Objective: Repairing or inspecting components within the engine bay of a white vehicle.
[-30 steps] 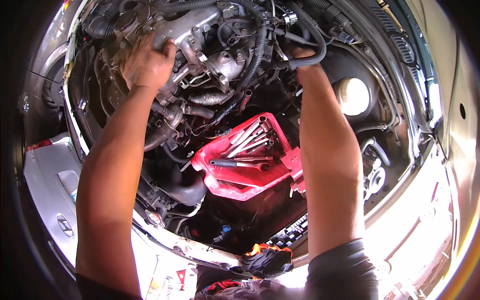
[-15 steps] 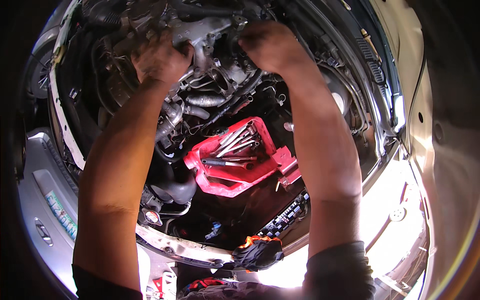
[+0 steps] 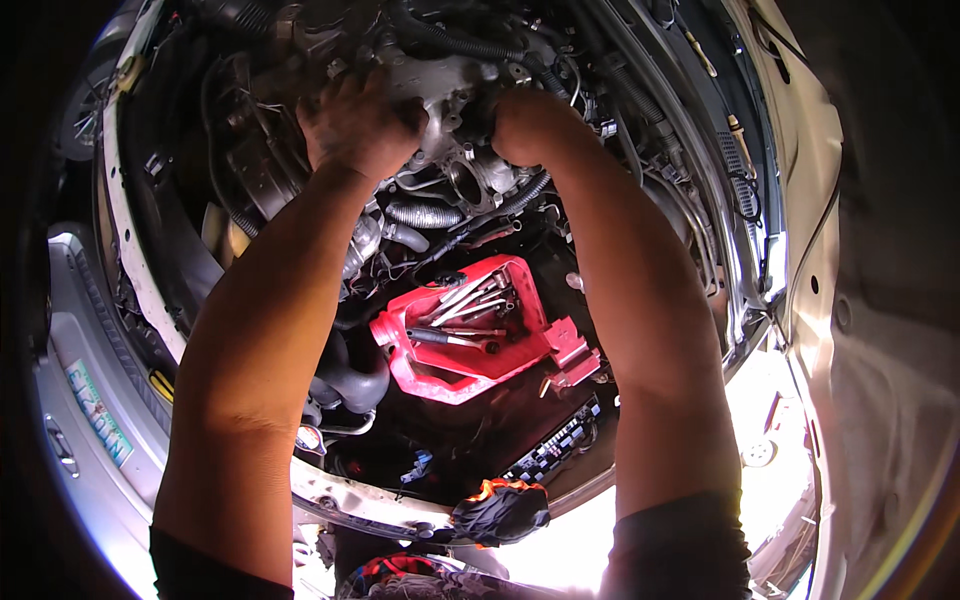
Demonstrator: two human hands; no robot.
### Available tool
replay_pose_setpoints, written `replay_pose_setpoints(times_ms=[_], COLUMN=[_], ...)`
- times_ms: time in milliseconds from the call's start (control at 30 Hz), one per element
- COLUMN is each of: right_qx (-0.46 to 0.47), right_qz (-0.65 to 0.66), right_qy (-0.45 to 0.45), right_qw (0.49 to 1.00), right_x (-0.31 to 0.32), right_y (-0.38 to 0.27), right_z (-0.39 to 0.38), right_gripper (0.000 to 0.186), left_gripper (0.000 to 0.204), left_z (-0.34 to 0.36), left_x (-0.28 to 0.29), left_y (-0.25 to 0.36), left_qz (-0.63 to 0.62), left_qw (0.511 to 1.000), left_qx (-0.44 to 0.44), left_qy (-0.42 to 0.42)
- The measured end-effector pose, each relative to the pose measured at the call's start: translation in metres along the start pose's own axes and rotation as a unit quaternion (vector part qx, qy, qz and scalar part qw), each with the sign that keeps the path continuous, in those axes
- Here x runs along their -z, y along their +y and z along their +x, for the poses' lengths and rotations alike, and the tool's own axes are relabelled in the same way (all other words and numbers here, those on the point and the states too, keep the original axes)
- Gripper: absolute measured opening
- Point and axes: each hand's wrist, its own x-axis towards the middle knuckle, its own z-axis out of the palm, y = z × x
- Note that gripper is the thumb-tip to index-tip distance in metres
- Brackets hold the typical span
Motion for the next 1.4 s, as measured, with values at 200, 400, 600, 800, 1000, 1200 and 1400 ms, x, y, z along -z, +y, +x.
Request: replay_pose_setpoints(times_ms=[200,400,600,800,1000,1200,1400], right_qx=[-0.011,-0.031,-0.044,-0.174,0.112,-0.164,0.057], right_qz=[-0.002,-0.033,-0.004,0.064,-0.06,0.056,0.042], right_qy=[-0.023,-0.024,-0.016,-0.078,0.036,-0.035,0.021], right_qw=[1.0,0.999,0.999,0.98,0.991,0.984,0.997], right_x=[-0.033,-0.033,-0.019,0.03,-0.019,0.024,0.002], right_y=[0.017,0.008,0.006,-0.051,0.04,-0.046,0.018], right_z=[0.017,0.015,0.005,-0.008,0.0,-0.006,-0.01], right_gripper=[0.034,0.036,0.037,0.033,0.026,0.031,0.024], left_gripper=[0.068,0.065,0.065,0.066,0.066,0.066,0.069], left_z=[0.001,0.002,0.002,-0.002,0.001,0.001,0.0], left_x=[0.002,0.003,-0.001,-0.003,-0.003,-0.004,0.001], left_y=[0.002,0.001,0.005,-0.007,0.014,-0.004,0.007], left_qz=[-0.002,-0.012,-0.028,-0.016,-0.038,-0.005,-0.025], left_qw=[1.0,1.0,0.999,1.0,0.999,1.0,1.0], left_qx=[-0.001,-0.002,-0.013,0.001,-0.012,0.002,-0.006], left_qy=[-0.012,-0.024,0.018,0.008,0.024,-0.001,-0.012])
